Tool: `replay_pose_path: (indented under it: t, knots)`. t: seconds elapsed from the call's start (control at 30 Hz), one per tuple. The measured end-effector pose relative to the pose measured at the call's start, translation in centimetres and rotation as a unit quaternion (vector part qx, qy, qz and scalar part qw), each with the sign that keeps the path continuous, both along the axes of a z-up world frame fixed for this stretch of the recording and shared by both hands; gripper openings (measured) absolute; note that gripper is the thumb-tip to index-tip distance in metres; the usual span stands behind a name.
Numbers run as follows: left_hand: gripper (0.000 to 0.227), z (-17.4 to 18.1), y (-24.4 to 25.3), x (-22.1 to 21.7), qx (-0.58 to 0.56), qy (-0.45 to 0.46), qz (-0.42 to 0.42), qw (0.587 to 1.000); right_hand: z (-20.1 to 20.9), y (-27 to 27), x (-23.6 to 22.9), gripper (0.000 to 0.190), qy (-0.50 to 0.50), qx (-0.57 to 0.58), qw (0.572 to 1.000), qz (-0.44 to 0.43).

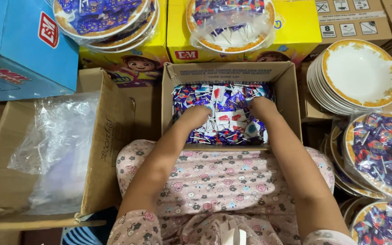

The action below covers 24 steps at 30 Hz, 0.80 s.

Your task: Pack small packets and plates into cardboard boxes for storage or shipping

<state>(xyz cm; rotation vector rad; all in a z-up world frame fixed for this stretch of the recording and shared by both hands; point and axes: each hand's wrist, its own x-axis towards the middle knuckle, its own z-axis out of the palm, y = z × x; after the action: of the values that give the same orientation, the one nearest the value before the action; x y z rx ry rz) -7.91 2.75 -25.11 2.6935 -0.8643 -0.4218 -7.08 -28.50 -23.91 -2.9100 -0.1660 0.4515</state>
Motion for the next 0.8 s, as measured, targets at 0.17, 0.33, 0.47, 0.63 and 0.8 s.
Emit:
replay_pose_path:
  t: [0.17,0.33,0.47,0.63,0.8]
  knots:
    - [0.023,-0.2,-0.3,-0.7,0.001,-0.004,-0.014,1.0,-4.2,-0.8,-0.8,0.025,0.036,-0.023,0.999,0.014]
    - [0.019,-1.9,-0.2,-0.4,-0.008,-0.038,-0.016,0.999,0.5,2.4,-1.1,0.028,-0.05,-0.002,0.994,0.096]
    - [0.02,-2.3,-0.2,-0.1,0.002,-0.05,-0.017,0.999,3.2,3.3,-1.3,0.037,-0.122,-0.055,0.98,0.144]
    - [0.022,-1.6,0.2,0.4,0.022,-0.002,0.016,1.0,4.1,3.5,-0.8,0.058,-0.041,0.005,0.991,0.126]
    - [0.022,-0.5,0.7,0.1,0.023,0.022,0.029,0.999,8.0,4.2,-1.5,0.021,-0.048,0.019,0.994,0.096]
